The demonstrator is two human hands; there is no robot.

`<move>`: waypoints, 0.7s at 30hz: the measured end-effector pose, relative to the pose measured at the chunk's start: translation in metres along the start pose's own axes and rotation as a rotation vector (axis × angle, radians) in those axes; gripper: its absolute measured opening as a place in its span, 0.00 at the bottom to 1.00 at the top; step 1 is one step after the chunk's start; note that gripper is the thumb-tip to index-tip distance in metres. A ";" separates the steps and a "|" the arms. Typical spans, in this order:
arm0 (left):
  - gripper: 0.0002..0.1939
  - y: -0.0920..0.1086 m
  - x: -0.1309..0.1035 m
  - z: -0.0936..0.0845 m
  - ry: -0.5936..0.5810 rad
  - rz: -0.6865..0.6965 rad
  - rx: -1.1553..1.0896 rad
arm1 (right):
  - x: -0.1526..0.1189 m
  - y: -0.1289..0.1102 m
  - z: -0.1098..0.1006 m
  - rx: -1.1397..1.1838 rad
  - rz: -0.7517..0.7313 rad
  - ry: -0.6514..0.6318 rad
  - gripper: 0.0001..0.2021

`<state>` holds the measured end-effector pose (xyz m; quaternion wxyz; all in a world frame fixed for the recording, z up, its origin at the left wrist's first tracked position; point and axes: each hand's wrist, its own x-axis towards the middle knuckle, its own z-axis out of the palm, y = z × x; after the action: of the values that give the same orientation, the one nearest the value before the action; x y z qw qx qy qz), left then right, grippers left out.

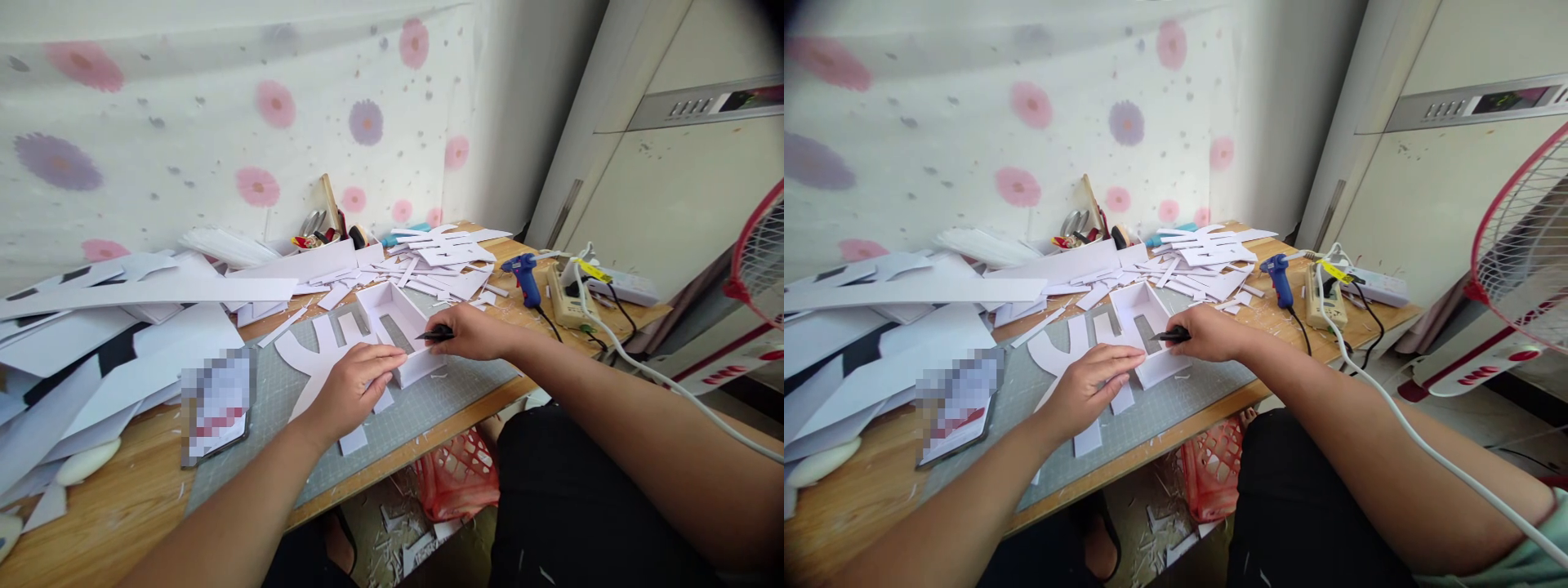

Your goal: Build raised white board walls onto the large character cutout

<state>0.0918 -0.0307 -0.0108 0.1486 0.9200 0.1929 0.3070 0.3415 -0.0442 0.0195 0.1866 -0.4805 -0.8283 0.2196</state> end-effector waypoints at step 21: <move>0.16 -0.002 0.000 0.004 0.049 0.066 -0.004 | -0.001 0.002 -0.001 0.018 -0.029 -0.038 0.08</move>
<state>0.0934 -0.0299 -0.0146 0.1355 0.9178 0.1655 0.3344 0.3437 -0.0440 0.0195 0.1783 -0.4624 -0.8366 0.2334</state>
